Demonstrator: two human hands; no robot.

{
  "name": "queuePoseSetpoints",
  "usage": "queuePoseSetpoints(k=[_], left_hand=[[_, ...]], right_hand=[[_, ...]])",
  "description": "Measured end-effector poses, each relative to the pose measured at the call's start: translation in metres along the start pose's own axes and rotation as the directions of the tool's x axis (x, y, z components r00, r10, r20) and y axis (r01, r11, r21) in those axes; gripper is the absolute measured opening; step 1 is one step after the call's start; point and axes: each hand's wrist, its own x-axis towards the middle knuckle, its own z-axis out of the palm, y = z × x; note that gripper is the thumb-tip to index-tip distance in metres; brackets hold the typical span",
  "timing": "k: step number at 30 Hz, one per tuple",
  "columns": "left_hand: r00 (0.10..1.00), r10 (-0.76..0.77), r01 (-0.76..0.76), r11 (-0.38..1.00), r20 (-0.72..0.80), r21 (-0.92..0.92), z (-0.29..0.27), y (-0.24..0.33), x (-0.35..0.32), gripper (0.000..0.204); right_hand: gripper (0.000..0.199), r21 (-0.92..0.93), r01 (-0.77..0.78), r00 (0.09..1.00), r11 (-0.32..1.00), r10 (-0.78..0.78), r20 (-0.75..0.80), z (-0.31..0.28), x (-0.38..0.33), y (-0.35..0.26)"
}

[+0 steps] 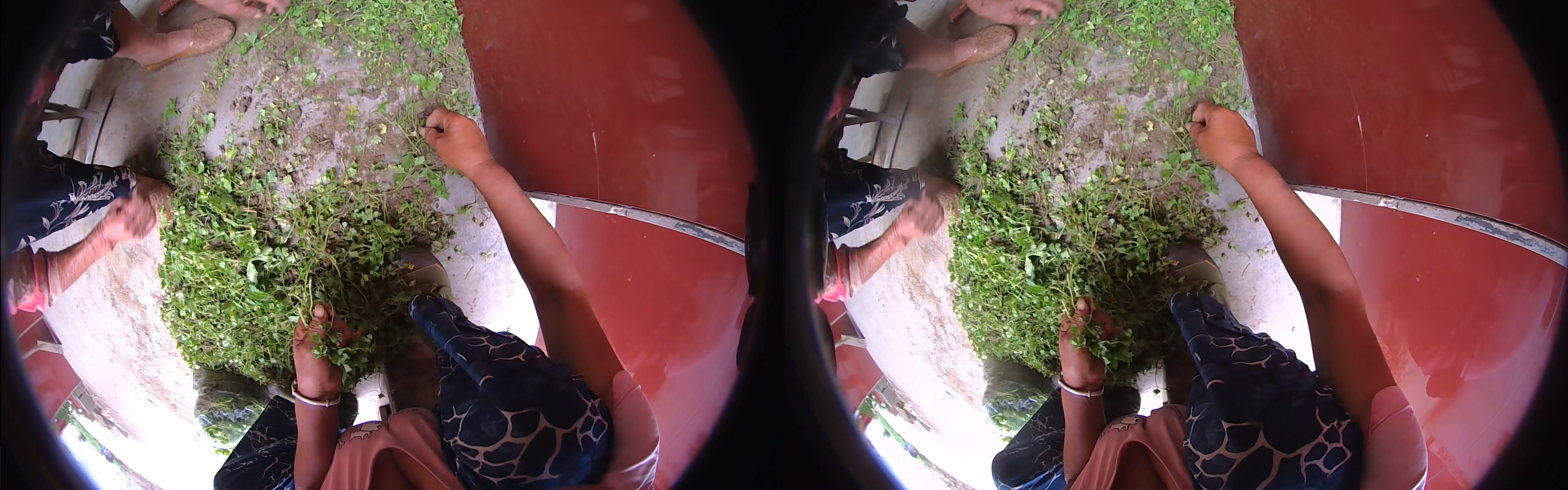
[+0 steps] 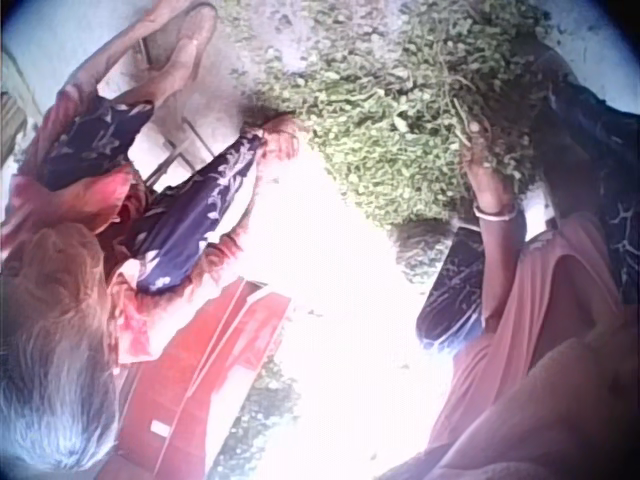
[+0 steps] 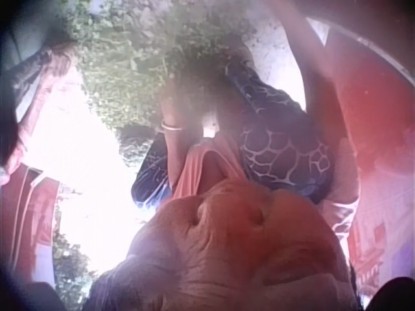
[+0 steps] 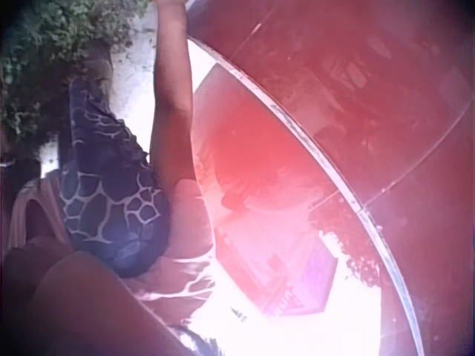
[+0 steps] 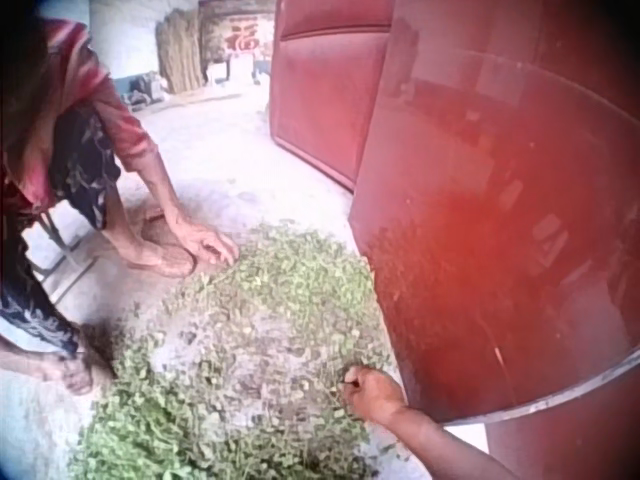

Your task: The person sits on the floor and sorts through a large pile of green leafy herbs, picking up bunches and separating leaves from stems by hand. The separated leaves are placed into a clear plastic bag, while the stems are set aside on the floor.

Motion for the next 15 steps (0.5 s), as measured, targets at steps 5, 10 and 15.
queuePoseSetpoints(k=[5,10,15], left_hand=[[1.0,0.005,-0.007,0.994,-0.012,-0.108,-0.013,-0.004,0.004,0.022],[1.0,-0.014,0.015,0.991,0.006,-0.136,-0.017,-0.007,0.006,0.021],[1.0,0.003,-0.001,0.986,0.01,-0.164,-0.02,-0.009,0.005,0.02]], right_hand=[[0.016,0.003,0.03,1.0,1.0,-0.03,0.006,-0.022,-0.022,0.014],[0.02,-0.564,0.134,0.914,0.815,-0.322,-0.249,-0.017,-0.046,0.008],[0.019,-0.374,0.235,0.943,0.897,-0.303,-0.134,0.002,-0.03,-0.037]])
